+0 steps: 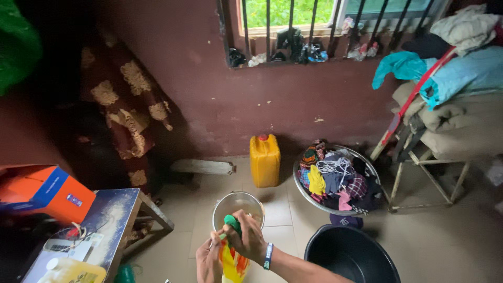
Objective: The person cleans the inside of a silver metal bucket and a black plastic bucket using a green scrubber. They repeatedly pick up yellow packets of cleaning powder, open them, and pour the contents into the metal bucket while scrubbing. The person also scrubs the inside of the black bucket and places it on the floor.
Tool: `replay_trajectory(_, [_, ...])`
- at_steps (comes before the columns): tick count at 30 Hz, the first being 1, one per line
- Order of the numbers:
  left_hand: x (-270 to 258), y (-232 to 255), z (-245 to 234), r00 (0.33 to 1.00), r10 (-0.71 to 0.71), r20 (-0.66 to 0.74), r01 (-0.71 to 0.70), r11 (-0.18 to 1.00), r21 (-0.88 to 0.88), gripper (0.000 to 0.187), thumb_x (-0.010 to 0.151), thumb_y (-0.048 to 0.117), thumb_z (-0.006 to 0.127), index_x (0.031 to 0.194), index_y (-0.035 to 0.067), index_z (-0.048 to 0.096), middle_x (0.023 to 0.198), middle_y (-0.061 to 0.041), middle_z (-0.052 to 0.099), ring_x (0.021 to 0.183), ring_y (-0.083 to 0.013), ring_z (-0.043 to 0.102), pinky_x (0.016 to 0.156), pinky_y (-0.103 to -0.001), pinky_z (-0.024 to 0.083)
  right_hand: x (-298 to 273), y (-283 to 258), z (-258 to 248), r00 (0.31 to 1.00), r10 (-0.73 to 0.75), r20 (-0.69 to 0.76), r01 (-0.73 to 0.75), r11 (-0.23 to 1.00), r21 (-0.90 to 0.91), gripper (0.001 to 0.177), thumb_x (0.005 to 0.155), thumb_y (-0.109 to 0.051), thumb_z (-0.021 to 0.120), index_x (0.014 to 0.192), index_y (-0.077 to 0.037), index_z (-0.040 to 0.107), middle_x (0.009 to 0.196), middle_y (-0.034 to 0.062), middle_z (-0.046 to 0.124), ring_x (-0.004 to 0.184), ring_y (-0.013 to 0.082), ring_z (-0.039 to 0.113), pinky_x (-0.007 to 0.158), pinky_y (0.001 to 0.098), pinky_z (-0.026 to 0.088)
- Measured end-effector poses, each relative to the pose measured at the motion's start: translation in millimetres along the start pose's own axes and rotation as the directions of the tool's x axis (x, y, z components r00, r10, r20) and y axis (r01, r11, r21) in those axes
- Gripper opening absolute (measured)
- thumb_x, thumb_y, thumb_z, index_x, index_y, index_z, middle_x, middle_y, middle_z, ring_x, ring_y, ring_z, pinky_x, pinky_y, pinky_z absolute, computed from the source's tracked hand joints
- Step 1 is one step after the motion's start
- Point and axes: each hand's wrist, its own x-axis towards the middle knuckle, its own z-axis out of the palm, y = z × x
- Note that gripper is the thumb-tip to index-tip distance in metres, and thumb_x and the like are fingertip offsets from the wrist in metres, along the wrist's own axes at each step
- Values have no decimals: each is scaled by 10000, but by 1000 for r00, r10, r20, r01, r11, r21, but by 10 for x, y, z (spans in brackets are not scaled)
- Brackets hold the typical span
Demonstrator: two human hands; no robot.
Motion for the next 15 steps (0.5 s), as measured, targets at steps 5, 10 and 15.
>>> replay_trajectory(5, [-214, 360, 290, 993, -68, 92, 63, 997, 55, 547, 975, 339, 541, 1268, -107, 666, 1108, -191, 783, 988, -209, 738, 874, -332, 588, -118, 305, 13, 936, -323, -143, 272, 917, -292, 236, 1060, -212, 544, 1220, -40, 518, 1060, 197, 600, 864, 319, 653, 689, 426, 524])
replay_trajectory(10, [-219, 344, 326, 992, -99, 82, 86, 984, 156, 571, 963, 365, 568, 1274, -96, 697, 1102, -230, 786, 992, -241, 724, 898, -367, 569, -67, 565, 125, 934, -228, -274, 139, 940, -310, 238, 1041, -199, 605, 1207, -35, 557, 1058, 203, 609, 814, 279, 647, 616, 379, 526])
replay_trajectory(15, [-251, 39, 172, 985, -57, 161, 42, 995, 95, 610, 950, 403, 574, 1208, -133, 711, 1128, -250, 795, 1044, -277, 760, 944, -393, 591, 139, 772, 74, 869, 320, -376, -218, 932, 290, 352, 1031, -362, 683, 1018, -23, 588, 833, 116, 614, 731, 194, 624, 584, 346, 532])
